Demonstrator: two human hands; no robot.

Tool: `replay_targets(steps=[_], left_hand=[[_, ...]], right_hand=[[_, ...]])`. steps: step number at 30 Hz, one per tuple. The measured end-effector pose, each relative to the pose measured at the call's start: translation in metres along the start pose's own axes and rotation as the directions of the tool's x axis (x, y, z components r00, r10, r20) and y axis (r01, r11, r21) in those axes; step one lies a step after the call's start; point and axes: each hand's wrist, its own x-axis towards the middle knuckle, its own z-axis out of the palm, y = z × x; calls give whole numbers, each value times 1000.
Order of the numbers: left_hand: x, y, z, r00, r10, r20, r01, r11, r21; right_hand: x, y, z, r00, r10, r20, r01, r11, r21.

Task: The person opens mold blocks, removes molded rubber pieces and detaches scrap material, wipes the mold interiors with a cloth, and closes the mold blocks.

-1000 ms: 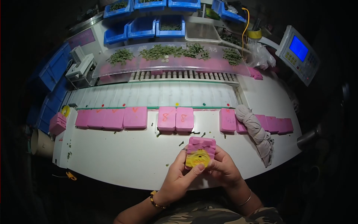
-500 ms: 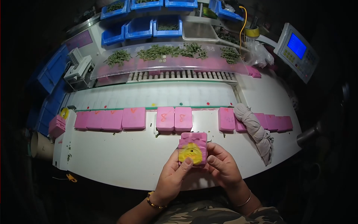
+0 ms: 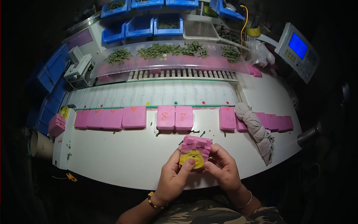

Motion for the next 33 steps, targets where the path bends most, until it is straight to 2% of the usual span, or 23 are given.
replay_targets(steps=[2,9,11,12,13,14,15,16,18,19,21,22,28,32,33], left_hand=[[-2,-3,0,1000,7,3,-7,1000,7],[0,-7,3,997,6,-79,-10,999,-43],[1,-7,-2,991,-58,-122,31,976,-216],[1,-4,-4,987,-68,-146,29,967,-254],[3,-6,-11,980,-63,-187,2,951,-308],[3,-5,-17,970,-67,-234,-16,940,-340],[3,-4,-23,957,-73,-281,-37,929,-369],[4,-4,-28,943,-82,-321,-64,906,-418],[3,-1,-35,942,-74,-329,-78,901,-427],[4,0,-37,939,-67,-336,-91,896,-434],[5,2,-35,932,-77,-355,-91,897,-433],[5,2,-35,936,-70,-344,-94,894,-437],[1,-4,-39,947,-109,-301,-50,878,-476],[1,0,-43,966,-91,-242,-38,876,-481],[0,2,-43,973,-87,-213,-24,883,-469]], right_hand=[[-3,2,0,1000,-20,-1,20,996,-85],[4,5,-9,999,-34,-13,33,996,-78],[7,-3,-16,999,44,-16,-45,993,-112],[7,-6,-16,995,12,-98,-27,988,-154],[9,-5,-19,986,-82,-144,40,961,-273],[10,-7,-26,969,-190,-158,85,857,-508],[10,-9,-31,944,-297,-143,111,695,-710],[8,-11,-32,944,-297,-143,111,694,-711],[4,-12,-32,950,-274,-148,-29,396,-918],[3,-8,-33,950,-273,-150,-32,395,-918],[2,3,-31,946,-321,44,94,145,-985],[2,6,-26,954,-295,58,88,86,-992],[12,11,-9,968,-241,75,74,-13,-997],[17,9,-7,965,-228,131,132,-10,-991],[18,9,-8,965,-231,125,142,61,-988]])
